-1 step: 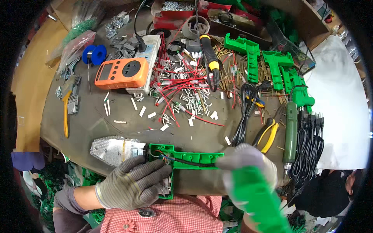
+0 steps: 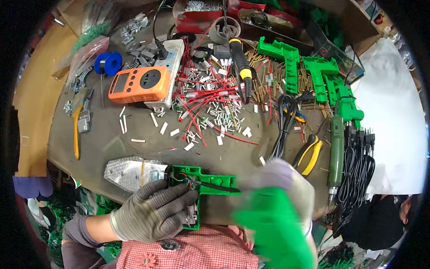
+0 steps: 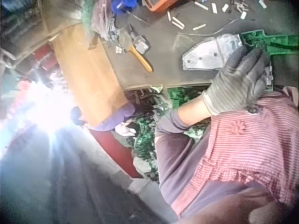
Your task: Assembling the internal wiring and casing of a handheld electronic device.
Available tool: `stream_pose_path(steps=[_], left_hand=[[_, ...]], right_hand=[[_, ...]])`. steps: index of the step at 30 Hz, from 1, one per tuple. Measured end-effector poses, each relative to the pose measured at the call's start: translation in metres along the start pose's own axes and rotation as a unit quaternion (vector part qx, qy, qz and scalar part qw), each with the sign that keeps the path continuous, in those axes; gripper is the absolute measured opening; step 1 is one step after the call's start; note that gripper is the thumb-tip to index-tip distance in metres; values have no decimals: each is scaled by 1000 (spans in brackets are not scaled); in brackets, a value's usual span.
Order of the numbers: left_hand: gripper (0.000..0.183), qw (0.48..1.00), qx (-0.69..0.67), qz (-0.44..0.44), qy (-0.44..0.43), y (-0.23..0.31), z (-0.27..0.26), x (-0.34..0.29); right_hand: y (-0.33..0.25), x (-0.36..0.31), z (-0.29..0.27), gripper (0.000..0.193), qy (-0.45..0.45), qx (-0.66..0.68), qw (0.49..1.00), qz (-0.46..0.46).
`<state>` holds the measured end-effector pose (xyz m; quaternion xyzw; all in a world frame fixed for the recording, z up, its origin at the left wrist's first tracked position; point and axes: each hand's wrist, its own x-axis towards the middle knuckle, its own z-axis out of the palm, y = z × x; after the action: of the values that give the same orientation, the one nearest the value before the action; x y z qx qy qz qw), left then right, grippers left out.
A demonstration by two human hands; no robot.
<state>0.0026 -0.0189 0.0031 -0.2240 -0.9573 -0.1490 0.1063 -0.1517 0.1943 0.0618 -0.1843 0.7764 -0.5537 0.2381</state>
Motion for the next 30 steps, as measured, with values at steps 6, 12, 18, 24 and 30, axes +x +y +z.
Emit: stream_pose_path(steps=[6, 12, 18, 24, 30], left_hand=[[27, 1000, -4, -22, 10, 1, -2, 3], [40, 996, -55, 1, -66, -2, 3, -15], [44, 994, 26, 26, -104, -4, 3, -14], [34, 998, -18, 34, -49, -7, -3, 2], [32, 999, -45, 14, 20, -5, 4, 4]], right_hand=[[28, 75, 25, 39, -185, -251, 871, -378], [45, 93, 72, 60, -215, -277, 871, -343], [32, 95, 72, 62, -273, -326, 862, -275], [1, 81, 34, 40, -219, -118, 952, -179], [10, 13, -44, 32, 41, -43, 991, -122]])
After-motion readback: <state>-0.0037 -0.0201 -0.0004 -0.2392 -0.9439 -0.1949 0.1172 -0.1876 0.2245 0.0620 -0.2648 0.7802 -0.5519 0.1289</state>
